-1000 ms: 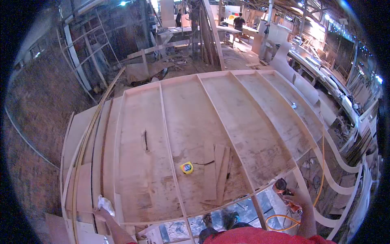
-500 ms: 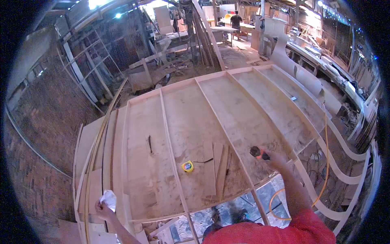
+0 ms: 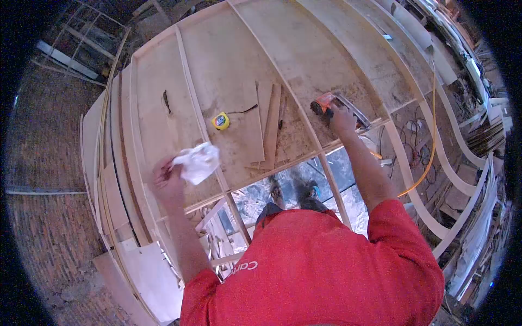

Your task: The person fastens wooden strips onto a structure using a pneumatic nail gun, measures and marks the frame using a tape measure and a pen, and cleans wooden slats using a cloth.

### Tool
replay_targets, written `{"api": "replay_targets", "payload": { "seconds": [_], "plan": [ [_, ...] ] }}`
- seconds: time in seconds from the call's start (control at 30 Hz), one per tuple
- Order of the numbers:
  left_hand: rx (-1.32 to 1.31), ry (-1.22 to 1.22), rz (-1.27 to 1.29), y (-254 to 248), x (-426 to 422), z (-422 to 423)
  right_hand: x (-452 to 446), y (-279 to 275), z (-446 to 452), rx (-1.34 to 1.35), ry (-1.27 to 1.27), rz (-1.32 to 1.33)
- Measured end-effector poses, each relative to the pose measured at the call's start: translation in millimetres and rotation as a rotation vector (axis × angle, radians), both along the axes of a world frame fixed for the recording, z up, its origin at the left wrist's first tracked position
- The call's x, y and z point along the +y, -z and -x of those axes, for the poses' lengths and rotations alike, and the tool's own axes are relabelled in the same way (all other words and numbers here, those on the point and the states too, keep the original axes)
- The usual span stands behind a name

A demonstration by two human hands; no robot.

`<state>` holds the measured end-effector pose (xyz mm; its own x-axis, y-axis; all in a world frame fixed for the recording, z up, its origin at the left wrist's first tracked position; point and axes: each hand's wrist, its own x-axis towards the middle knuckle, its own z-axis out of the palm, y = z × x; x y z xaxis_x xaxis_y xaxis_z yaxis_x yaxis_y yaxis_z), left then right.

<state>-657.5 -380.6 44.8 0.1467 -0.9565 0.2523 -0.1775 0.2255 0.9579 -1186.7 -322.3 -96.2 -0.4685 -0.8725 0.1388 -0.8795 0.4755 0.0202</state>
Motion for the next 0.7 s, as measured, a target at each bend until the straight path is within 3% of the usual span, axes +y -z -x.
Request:
{"api": "replay_targets", "payload": {
  "seconds": [0.07, 0.13, 0.2, 0.33, 0.4, 0.47, 0.53, 0.6, 0.67, 0.7],
  "plan": [
    [-0.104, 0.017, 0.022, -12.4, 3.9, 54.5, 12.5, -57.2, -47.2, -0.187, -0.2, 0.249],
    [-0.042, -0.005, -0.101, -2.1, -2.8, 98.7, 29.5, -6.4, -76.6, -0.559, -0.335, 0.432],
    [-0.026, -0.011, 0.015, 20.0, -13.7, 135.6, 55.7, -53.7, -134.2, -0.825, -0.351, 0.347],
    [0.27, 0.075, -0.048, 6.9, -14.6, 192.5, 65.2, -97.9, -171.4, -0.936, -0.244, 0.263],
    [0.253, 0.121, -0.094, 13.4, -14.7, 201.0, 63.9, -105.9, -173.3, -0.82, -0.285, 0.56],
    [0.234, 0.155, -0.126, 12.8, -14.5, 213.2, 50.0, -117.5, -167.5, -0.719, -0.285, 0.636],
    [0.426, 0.217, -0.192, 17.5, 4.8, 233.3, 43.7, -120.3, -168.7, -0.65, -0.303, 0.697],
    [0.373, 0.411, -0.331, 23.9, 32.8, 250.9, 32.3, -121.7, -176.7, -1.825, -0.094, 0.805],
    [0.289, 0.673, -0.092, 26.8, 52.1, 261.7, 34.9, -73.2, -145.7, -2.134, -0.092, 0.625],
    [0.287, 0.664, -0.093, 28.5, 50.1, 257.4, 34.9, -59.1, -136.5, -2.208, -0.057, 0.613]
  ]
}}
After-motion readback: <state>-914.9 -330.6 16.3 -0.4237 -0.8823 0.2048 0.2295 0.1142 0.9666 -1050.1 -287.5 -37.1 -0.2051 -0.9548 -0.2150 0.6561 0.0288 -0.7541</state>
